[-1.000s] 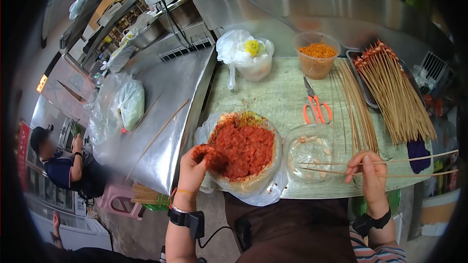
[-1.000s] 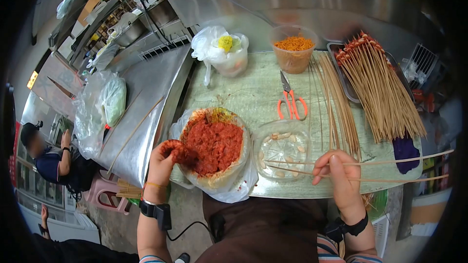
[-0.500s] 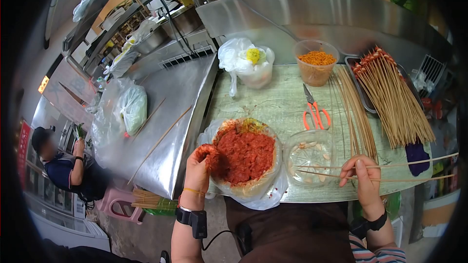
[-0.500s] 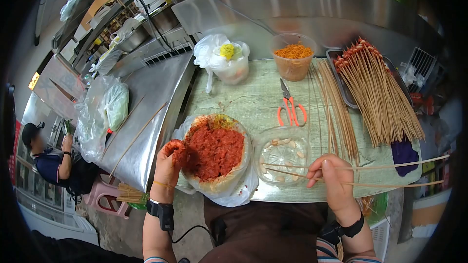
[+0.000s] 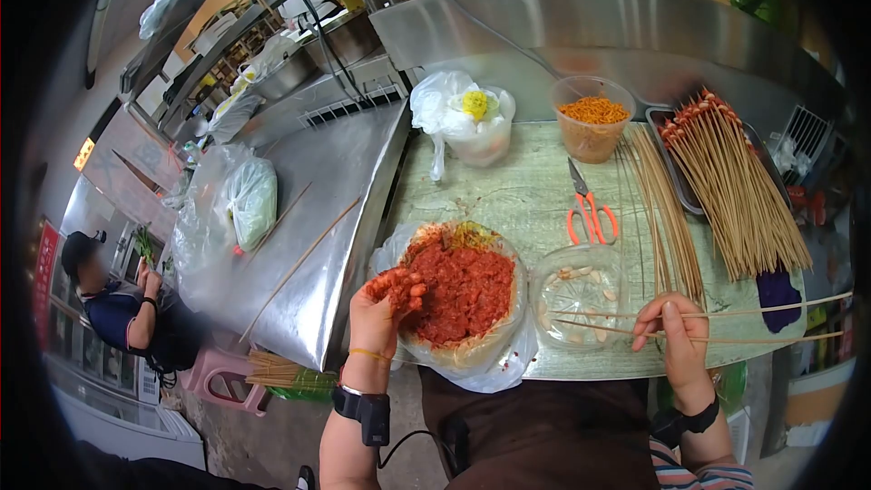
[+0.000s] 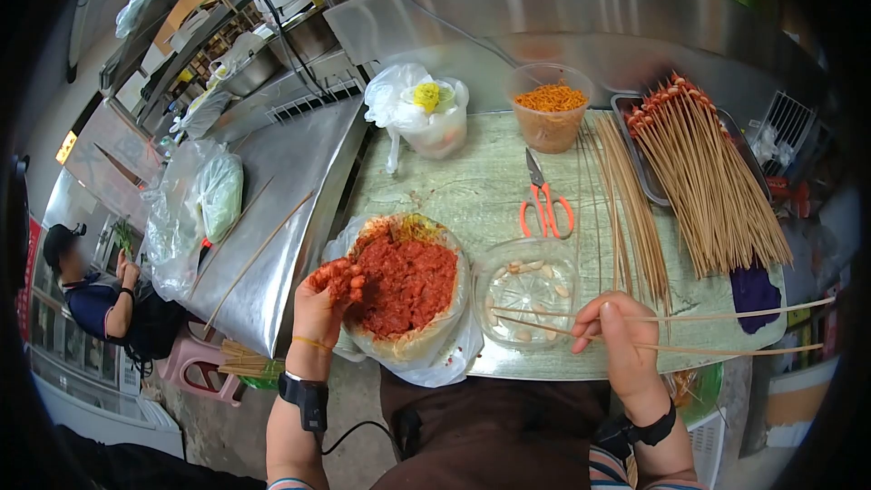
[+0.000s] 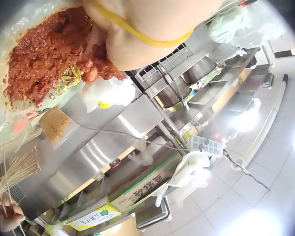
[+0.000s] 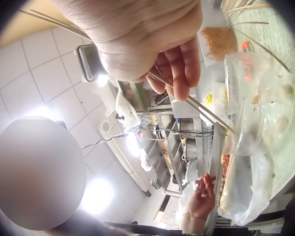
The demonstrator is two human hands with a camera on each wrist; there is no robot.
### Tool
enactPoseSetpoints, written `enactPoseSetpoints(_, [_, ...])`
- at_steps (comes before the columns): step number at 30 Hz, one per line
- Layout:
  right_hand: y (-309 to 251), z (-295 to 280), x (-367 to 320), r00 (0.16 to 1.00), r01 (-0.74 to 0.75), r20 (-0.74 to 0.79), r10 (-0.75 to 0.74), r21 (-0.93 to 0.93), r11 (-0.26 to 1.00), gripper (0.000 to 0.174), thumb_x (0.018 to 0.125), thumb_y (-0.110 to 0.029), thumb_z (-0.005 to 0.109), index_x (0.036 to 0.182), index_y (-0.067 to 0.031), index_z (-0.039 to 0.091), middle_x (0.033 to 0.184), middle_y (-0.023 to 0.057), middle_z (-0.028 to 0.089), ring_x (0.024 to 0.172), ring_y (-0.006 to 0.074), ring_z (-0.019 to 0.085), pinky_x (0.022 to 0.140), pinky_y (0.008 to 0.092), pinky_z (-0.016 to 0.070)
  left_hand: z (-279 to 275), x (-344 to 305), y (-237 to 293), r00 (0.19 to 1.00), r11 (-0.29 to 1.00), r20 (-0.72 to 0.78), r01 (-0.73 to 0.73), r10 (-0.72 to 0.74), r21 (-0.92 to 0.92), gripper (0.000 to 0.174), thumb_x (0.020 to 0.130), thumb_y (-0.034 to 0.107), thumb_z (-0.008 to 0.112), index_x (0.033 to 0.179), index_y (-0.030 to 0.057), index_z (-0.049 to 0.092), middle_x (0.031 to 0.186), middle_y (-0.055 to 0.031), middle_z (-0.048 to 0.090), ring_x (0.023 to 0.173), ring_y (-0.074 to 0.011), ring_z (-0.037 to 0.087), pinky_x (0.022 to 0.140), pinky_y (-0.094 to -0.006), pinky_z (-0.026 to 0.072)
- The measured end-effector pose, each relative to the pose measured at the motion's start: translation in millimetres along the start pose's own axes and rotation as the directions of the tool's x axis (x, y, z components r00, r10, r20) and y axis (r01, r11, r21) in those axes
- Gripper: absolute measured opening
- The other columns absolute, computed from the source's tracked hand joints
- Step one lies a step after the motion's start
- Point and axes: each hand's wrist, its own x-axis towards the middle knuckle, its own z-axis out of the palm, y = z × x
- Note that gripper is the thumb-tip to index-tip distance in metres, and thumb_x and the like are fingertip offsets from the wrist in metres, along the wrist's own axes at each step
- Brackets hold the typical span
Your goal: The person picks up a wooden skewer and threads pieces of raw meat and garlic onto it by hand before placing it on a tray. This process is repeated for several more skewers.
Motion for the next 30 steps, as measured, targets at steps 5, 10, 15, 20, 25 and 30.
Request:
enactPoseSetpoints(5, [-1.6, 0.6, -0.6, 1.0, 0.002, -0.006, -0.002, -0.01, 1.0, 0.031, 0.096, -0.021, 0.04, 0.084, 0.0027, 0.056, 0.075, 0.0117, 0.058, 0.06, 0.0161, 0.057, 0.06, 0.0257, 0.0471, -0.4, -3.3, -4.9, 1.0, 1.0, 0.003, 0.001, -0.001, -0.001, 0.02, 0.09, 0.009, 0.054, 0.107, -0.0017, 0.057, 0.095, -0.0124, 0.066, 0.081, -0.0202, 0.066, 0.066, -0.0277, 0.0556])
enactPoseSetpoints(10, [-0.1, -6.0, -1.4, 0.998, -0.013, -0.068, 0.013, 0.007, 1.0, 0.03, 0.096, -0.022, 0.042, 0.085, 0.0027, 0.056, 0.076, 0.0105, 0.059, 0.063, 0.0163, 0.059, 0.06, 0.0259, 0.0471, 4.7, -5.6, -9.6, 0.998, 0.998, 0.007, -0.059, 0.059, 0.026, 0.018, 0.092, 0.012, 0.052, 0.102, -0.0014, 0.058, 0.096, -0.0124, 0.065, 0.081, -0.0181, 0.066, 0.066, -0.0268, 0.0549])
enactPoseSetpoints(15, [-18.6, -12.9, 6.4, 0.999, -0.019, -0.04, 0.017, -0.06, 0.998, 0.025, 0.096, -0.017, 0.044, 0.086, 0.002, 0.057, 0.075, 0.0075, 0.056, 0.065, 0.0131, 0.058, 0.061, 0.0247, 0.0473, 22.1, -11.2, -9.1, 0.969, 0.965, 0.081, -0.24, 0.232, 0.106, 0.029, 0.09, 0.009, 0.057, 0.115, -0.0045, 0.058, 0.111, -0.006, 0.061, 0.097, -0.0123, 0.058, 0.084, -0.0235, 0.0457])
enactPoseSetpoints(20, [-15.9, -9.4, 16.6, 0.998, -0.018, 0.053, 0.026, -0.144, 0.989, 0.025, 0.096, -0.016, 0.044, 0.085, 0.0017, 0.057, 0.074, 0.0057, 0.055, 0.064, 0.0115, 0.056, 0.06, 0.024, 0.0463, 33.6, -9.0, -15.0, 0.951, 0.92, 0.019, -0.303, 0.308, 0.251, 0.025, 0.09, 0.003, 0.05, 0.111, -0.0043, 0.06, 0.101, -0.0064, 0.065, 0.092, -0.0131, 0.059, 0.08, -0.0258, 0.0475])
enactPoseSetpoints(25, [5.0, 1.5, 10.9, 0.999, -0.041, -0.005, 0.041, -0.113, 0.993, 0.025, 0.097, -0.018, 0.043, 0.085, -0.0006, 0.055, 0.069, 0.0052, 0.053, 0.058, 0.0115, 0.054, 0.055, 0.0228, 0.0443, 40.8, -3.4, -25.8, 0.811, 0.565, 0.115, -0.493, 0.574, 0.661, 0.026, 0.072, -0.002, 0.054, 0.097, -0.0011, 0.064, 0.089, -0.0186, 0.065, 0.085, -0.0315, 0.063, 0.077, -0.0364, 0.0489])
enactPoseSetpoints(30, [10.6, 5.2, 12.7, 1.0, -0.018, -0.025, 0.016, -0.101, 0.995, 0.026, 0.097, -0.021, 0.041, 0.083, -0.0021, 0.053, 0.067, 0.0048, 0.051, 0.052, 0.0108, 0.052, 0.051, 0.022, 0.0434, 32.7, 2.1, -41.2, 0.798, 0.588, 0.148, -0.542, 0.584, 0.6, 0.022, 0.078, -0.003, 0.054, 0.098, -0.002, 0.063, 0.088, -0.0173, 0.066, 0.083, -0.0243, 0.065, 0.074, -0.0312, 0.0495])
